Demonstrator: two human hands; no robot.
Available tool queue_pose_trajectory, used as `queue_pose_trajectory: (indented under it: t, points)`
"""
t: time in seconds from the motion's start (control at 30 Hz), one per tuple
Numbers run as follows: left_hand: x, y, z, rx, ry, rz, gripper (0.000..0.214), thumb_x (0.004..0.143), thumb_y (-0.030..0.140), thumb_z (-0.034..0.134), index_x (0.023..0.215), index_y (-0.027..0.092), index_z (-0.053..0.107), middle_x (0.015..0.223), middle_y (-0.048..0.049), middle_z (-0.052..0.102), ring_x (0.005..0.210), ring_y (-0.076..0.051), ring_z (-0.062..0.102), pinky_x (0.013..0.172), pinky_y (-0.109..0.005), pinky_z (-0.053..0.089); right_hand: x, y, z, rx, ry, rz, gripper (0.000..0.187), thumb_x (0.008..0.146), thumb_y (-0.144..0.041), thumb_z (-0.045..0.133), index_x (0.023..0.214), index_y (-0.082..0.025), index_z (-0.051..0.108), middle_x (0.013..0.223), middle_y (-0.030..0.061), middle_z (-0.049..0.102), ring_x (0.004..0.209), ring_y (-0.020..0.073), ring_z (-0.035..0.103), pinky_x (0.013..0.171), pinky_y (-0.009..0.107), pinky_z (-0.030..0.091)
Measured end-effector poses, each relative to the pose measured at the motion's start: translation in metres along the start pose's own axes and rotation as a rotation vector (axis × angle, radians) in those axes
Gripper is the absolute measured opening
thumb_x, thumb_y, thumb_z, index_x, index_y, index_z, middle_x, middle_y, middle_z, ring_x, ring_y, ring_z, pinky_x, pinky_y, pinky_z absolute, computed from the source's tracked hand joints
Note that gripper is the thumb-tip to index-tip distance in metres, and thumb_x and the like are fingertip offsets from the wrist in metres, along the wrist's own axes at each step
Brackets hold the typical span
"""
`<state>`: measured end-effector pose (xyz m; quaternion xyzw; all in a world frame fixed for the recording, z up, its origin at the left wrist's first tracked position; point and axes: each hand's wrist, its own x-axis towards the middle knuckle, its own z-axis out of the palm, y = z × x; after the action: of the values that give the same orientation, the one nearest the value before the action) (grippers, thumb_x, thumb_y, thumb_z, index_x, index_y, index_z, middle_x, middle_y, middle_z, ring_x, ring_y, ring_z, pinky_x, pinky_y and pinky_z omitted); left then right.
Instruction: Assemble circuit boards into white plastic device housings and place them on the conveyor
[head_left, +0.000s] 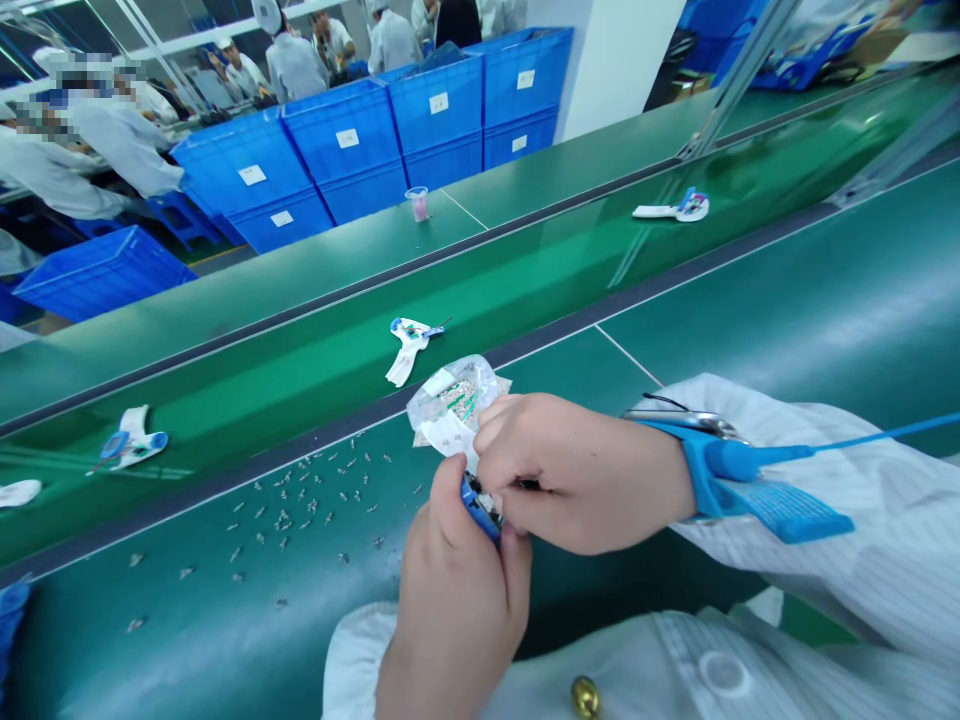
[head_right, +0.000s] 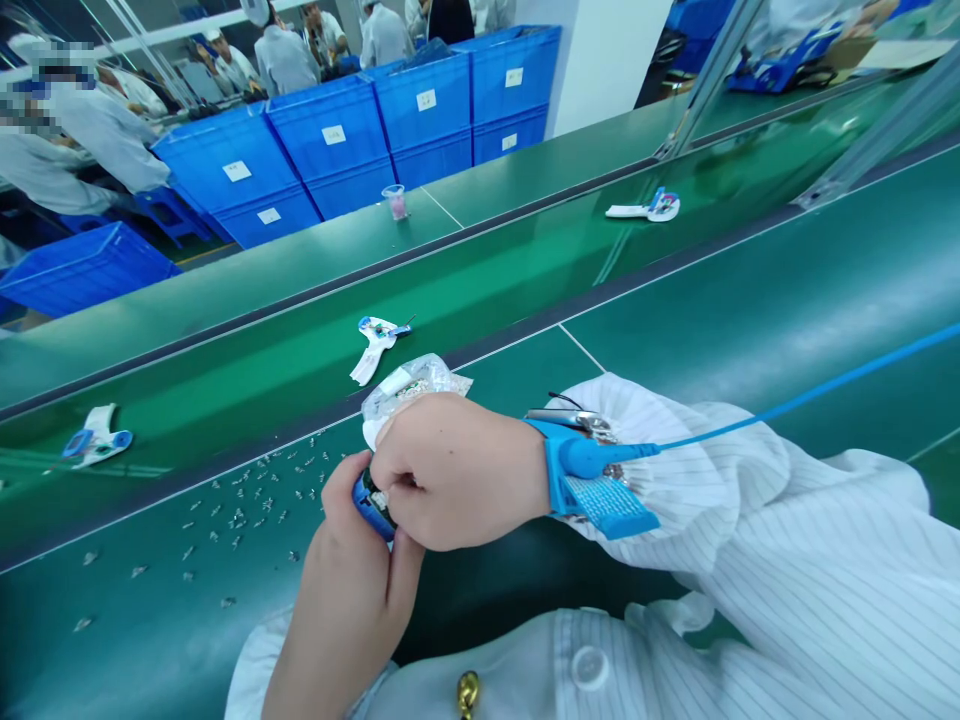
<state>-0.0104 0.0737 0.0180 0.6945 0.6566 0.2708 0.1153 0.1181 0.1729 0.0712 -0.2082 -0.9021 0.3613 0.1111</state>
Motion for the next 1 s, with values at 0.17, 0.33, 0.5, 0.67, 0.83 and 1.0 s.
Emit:
queue_pose_trajectory:
  t: [0.17,0.33,0.5,0.67,0.83,1.0]
  points:
    - [-0.002,0.001,0.002,0.119,0.045,0.041,0.044,0.083,0.023,0.038,0.124,0.010,0.029,0.085,-0.0171,0.067,0.063,-0.028,0.066,0.051,-0.035,0.050,0.000,0.003,0.006,0.062,0.053,-0.055,0.029,0.067,-0.005,0.044,0.045,-0.016,0.028,0.049,-0.0018,0.038,0.055,0.0091,0.035,0.063,0.026,0.034]
    - [0.000,-0.002,0.004,0.012,-0.073,0.080,0.050,0.085,0.027,0.041,0.131,0.014,0.024,0.086,-0.0131,0.067,0.065,-0.026,0.066,0.049,-0.032,0.049,-0.003,0.015,0.003,0.203,-0.045,0.012,0.026,0.070,-0.007,0.043,0.045,-0.014,0.041,0.052,-0.0015,0.047,0.055,0.0079,0.043,0.060,0.023,0.035]
    - [0.009,-0.012,0.001,-0.091,-0.131,0.043,0.065,0.087,0.040,0.044,0.142,0.019,0.016,0.108,-0.0153,0.059,0.079,-0.023,0.065,0.053,-0.031,0.052,-0.007,0.061,-0.034,0.131,0.207,0.421,0.021,0.075,-0.018,0.053,0.057,-0.013,0.062,0.057,-0.0009,0.056,0.057,0.0094,0.048,0.055,0.022,0.034]
    - [0.019,-0.019,-0.001,-0.073,-0.238,-0.006,0.054,0.087,0.040,0.043,0.137,0.022,0.033,0.110,-0.0132,0.058,0.084,-0.024,0.064,0.050,-0.030,0.049,-0.007,0.144,-0.083,-0.080,0.825,0.799,0.020,0.086,-0.023,0.048,0.082,-0.012,0.065,0.078,0.0057,0.062,0.069,0.0133,0.051,0.067,0.028,0.041]
    - [0.028,-0.017,0.003,-0.078,-0.463,-0.023,0.047,0.087,0.038,0.041,0.132,0.023,0.045,0.112,-0.0105,0.060,0.095,-0.025,0.061,0.058,-0.031,0.050,-0.012,0.207,-0.062,-0.043,0.828,0.862,0.019,0.090,-0.032,0.053,0.093,-0.016,0.062,0.095,0.0049,0.063,0.084,0.0139,0.058,0.081,0.033,0.048]
    - [0.083,-0.023,0.006,0.113,-0.501,-0.056,0.033,0.088,0.035,0.043,0.116,0.025,0.058,0.097,-0.0017,0.066,0.084,-0.016,0.062,0.073,-0.029,0.048,-0.028,0.216,0.020,0.102,0.599,0.776,0.027,0.089,-0.035,0.055,0.078,-0.011,0.062,0.069,-0.0003,0.061,0.063,0.0099,0.057,0.065,0.026,0.049]
